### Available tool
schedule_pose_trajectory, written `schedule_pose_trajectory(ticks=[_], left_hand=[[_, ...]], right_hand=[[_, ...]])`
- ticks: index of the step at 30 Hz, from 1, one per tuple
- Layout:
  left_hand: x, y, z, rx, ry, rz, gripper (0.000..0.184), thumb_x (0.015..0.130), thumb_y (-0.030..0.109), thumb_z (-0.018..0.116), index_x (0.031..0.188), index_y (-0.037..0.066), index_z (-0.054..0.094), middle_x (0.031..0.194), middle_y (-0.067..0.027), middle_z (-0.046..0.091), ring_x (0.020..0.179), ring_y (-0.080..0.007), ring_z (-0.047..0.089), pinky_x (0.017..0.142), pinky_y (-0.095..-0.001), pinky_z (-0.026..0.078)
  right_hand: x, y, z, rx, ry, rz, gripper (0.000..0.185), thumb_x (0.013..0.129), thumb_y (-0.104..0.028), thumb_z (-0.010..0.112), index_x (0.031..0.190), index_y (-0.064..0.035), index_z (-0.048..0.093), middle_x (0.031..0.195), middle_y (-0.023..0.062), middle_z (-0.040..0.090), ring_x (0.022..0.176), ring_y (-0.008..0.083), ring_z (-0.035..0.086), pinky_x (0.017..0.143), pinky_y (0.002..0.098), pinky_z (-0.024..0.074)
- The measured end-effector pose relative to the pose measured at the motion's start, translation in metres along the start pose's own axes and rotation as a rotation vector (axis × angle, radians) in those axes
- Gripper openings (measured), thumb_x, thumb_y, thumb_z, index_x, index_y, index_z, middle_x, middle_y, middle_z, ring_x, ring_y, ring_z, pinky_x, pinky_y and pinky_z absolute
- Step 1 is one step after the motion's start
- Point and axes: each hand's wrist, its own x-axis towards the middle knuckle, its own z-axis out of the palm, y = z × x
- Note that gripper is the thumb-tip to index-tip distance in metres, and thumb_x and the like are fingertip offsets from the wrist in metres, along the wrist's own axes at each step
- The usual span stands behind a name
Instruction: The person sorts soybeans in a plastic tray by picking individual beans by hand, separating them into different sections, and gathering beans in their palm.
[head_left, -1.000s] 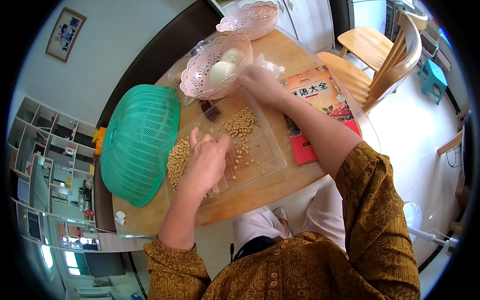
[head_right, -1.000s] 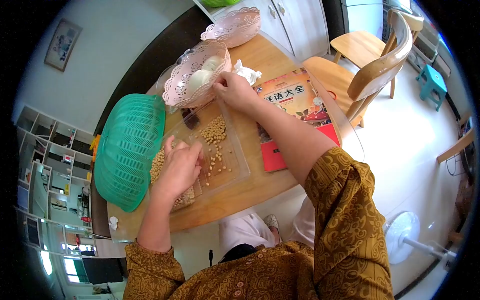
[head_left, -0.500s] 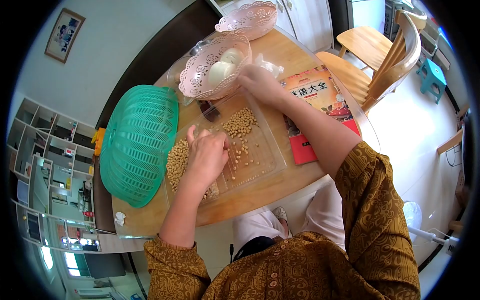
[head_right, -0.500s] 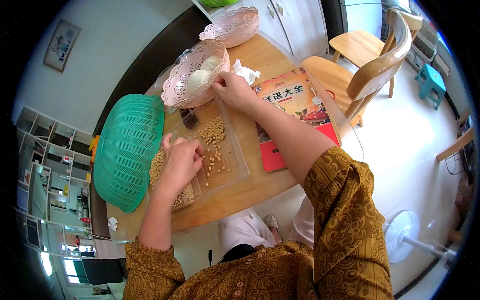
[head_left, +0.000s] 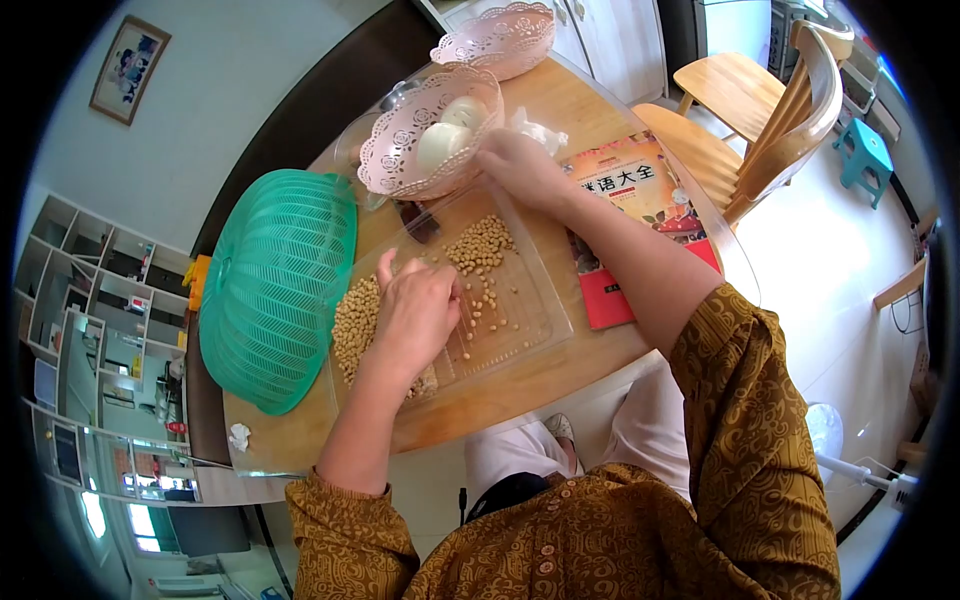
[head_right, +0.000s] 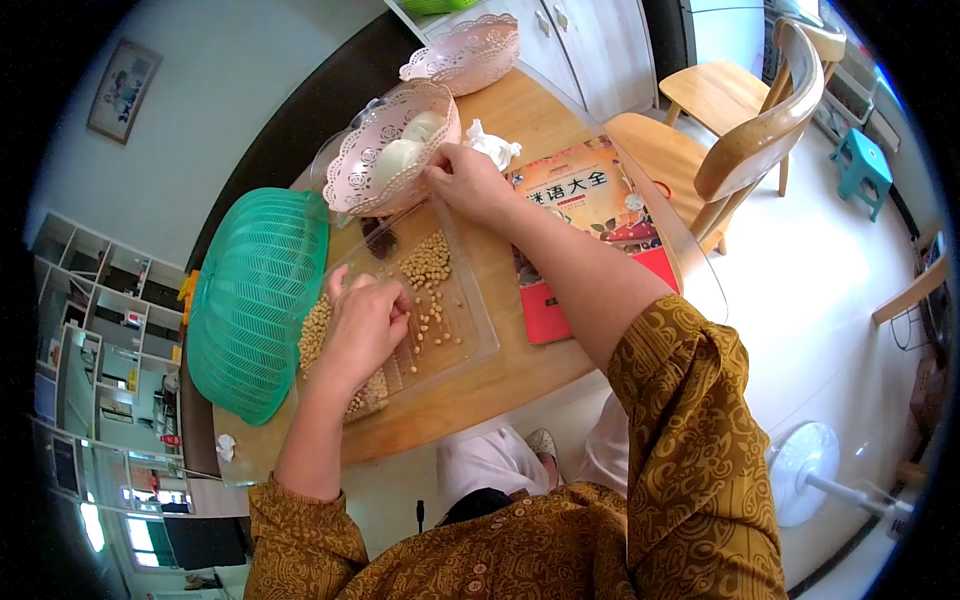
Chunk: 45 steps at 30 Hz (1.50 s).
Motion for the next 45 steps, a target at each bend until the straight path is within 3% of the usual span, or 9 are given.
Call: schedule_pose_trajectory(ticks=[7, 12, 17, 20, 22, 23, 25, 28, 45], left_hand=[[-0.007, -0.003, -0.01, -0.05, 0.052, -0.016, 0.012, 0.072, 0.003, 0.072, 0.077, 0.01, 0.063, 0.074, -0.0039, 0.064, 0.089, -0.0238, 0.062, 0.113, -0.054, 0.027], [-0.038, -0.026, -0.042, 0.091, 0.322, -0.199, 0.015, 0.073, 0.002, 0.072, 0.077, 0.01, 0.06, 0.072, -0.0013, 0.061, 0.085, -0.0222, 0.059, 0.11, -0.0514, 0.027], [-0.059, -0.049, -0.045, 0.234, 0.256, -0.339, 0.015, 0.075, 0.003, 0.072, 0.081, 0.01, 0.06, 0.077, -0.0017, 0.061, 0.089, -0.0222, 0.058, 0.11, -0.0518, 0.027], [-0.055, -0.029, -0.038, 0.3, 0.36, -0.251, 0.014, 0.076, 0.004, 0.072, 0.086, 0.01, 0.063, 0.083, -0.0038, 0.062, 0.095, -0.0229, 0.059, 0.108, -0.0492, 0.031], [-0.046, -0.007, -0.035, -0.004, 0.339, -0.019, 0.017, 0.078, 0.006, 0.072, 0.093, 0.009, 0.065, 0.089, -0.0062, 0.063, 0.094, -0.0254, 0.061, 0.099, -0.0432, 0.042], [-0.042, 0.002, -0.032, -0.006, 0.34, -0.021, 0.017, 0.078, 0.006, 0.072, 0.093, 0.009, 0.065, 0.089, -0.0062, 0.063, 0.094, -0.0254, 0.061, 0.099, -0.0432, 0.042], [-0.034, 0.015, -0.026, -0.23, 0.081, 0.017, 0.02, 0.08, 0.006, 0.073, 0.098, 0.006, 0.066, 0.092, -0.0101, 0.065, 0.088, -0.0287, 0.064, 0.083, -0.0389, 0.05], [-0.025, 0.016, -0.012, -0.154, -0.031, 0.074, 0.02, 0.081, 0.005, 0.073, 0.099, 0.004, 0.066, 0.09, -0.012, 0.066, 0.084, -0.0302, 0.067, 0.074, -0.0389, 0.053], [-0.015, 0.02, -0.005, -0.127, -0.035, 0.129, 0.012, 0.082, 0.005, 0.07, 0.093, 0.004, 0.065, 0.088, -0.0142, 0.068, 0.081, -0.034, 0.067, 0.072, -0.0429, 0.053]], right_hand=[[0.0, -0.002, -0.002, -0.023, -0.008, 0.005, 0.027, 0.091, -0.023, 0.062, 0.096, 0.0034, 0.066, 0.087, 0.0205, 0.07, 0.083, 0.0309, 0.069, 0.078, 0.0397, 0.053], [-0.003, -0.003, -0.001, 0.013, 0.001, 0.016, 0.026, 0.091, -0.022, 0.062, 0.096, 0.0031, 0.066, 0.086, 0.02, 0.07, 0.082, 0.0293, 0.068, 0.078, 0.039, 0.0528], [-0.003, -0.004, -0.001, 0.06, -0.011, 0.021, 0.025, 0.092, -0.02, 0.061, 0.096, 0.0041, 0.065, 0.085, 0.0197, 0.069, 0.081, 0.0288, 0.067, 0.077, 0.0389, 0.0527], [-0.004, -0.006, -0.002, 0.051, -0.008, 0.005, 0.024, 0.092, -0.018, 0.061, 0.096, 0.0045, 0.065, 0.084, 0.0195, 0.069, 0.08, 0.0282, 0.067, 0.076, 0.0386, 0.0525], [-0.004, -0.007, -0.002, 0.048, -0.013, 0.006, 0.023, 0.092, -0.018, 0.061, 0.096, 0.0046, 0.065, 0.083, 0.0194, 0.069, 0.08, 0.0279, 0.067, 0.075, 0.0385, 0.0524], [-0.004, -0.006, -0.001, 0.057, -0.013, 0.005, 0.023, 0.092, -0.018, 0.061, 0.096, 0.0046, 0.065, 0.083, 0.0194, 0.069, 0.079, 0.0276, 0.067, 0.075, 0.0384, 0.0524], [-0.003, -0.005, -0.001, 0.065, -0.013, 0.003, 0.024, 0.092, -0.018, 0.061, 0.096, 0.0046, 0.065, 0.083, 0.0193, 0.069, 0.079, 0.0273, 0.067, 0.075, 0.0383, 0.0524], [-0.002, -0.004, -0.002, 0.002, 0.008, -0.012, 0.024, 0.092, -0.02, 0.062, 0.095, 0.0045, 0.066, 0.082, 0.0191, 0.069, 0.078, 0.0272, 0.067, 0.075, 0.0384, 0.0525], [-0.002, -0.003, -0.001, 0.042, -0.01, 0.004, 0.025, 0.091, -0.021, 0.063, 0.094, 0.0036, 0.066, 0.084, 0.0194, 0.07, 0.08, 0.0285, 0.068, 0.075, 0.0387, 0.053]])
